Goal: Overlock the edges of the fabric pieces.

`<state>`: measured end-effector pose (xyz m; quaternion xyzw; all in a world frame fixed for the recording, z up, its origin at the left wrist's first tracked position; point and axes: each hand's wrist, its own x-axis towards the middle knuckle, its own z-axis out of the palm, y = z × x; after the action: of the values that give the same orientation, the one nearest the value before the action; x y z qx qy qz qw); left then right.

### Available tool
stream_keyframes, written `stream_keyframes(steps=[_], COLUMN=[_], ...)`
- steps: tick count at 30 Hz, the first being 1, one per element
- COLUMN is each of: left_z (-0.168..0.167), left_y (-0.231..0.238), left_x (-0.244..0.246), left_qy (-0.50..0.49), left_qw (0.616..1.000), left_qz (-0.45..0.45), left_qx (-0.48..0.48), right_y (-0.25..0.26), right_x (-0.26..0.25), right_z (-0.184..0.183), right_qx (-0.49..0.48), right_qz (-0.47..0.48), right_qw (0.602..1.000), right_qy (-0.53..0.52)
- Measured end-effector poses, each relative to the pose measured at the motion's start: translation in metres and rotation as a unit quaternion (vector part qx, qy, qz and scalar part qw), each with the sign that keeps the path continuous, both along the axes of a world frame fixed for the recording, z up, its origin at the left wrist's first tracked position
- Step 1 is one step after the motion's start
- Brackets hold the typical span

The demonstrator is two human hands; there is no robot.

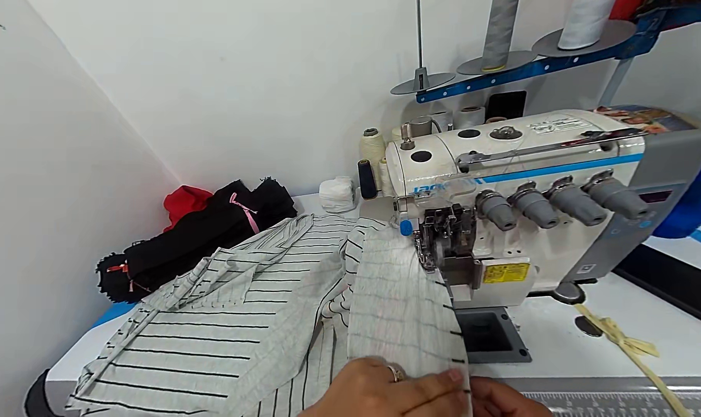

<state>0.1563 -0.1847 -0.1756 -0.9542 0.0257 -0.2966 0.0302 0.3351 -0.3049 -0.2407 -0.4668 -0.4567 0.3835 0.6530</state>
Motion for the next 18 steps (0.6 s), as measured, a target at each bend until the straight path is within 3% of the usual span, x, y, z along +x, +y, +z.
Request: stream_keyframes(steps=[18], left_z=[0.009], left_y=[0.024], left_x=[0.060], left_qy=[-0.102], left_qw=[0.975], left_qz=[0.192], left_qx=[0.047], right_y=[0.057], right_x=[-0.007], right_z=[0.013], right_qx=[0.022], right_qz=[-0.072], right_qw=[0.996], right_qy=[0.050])
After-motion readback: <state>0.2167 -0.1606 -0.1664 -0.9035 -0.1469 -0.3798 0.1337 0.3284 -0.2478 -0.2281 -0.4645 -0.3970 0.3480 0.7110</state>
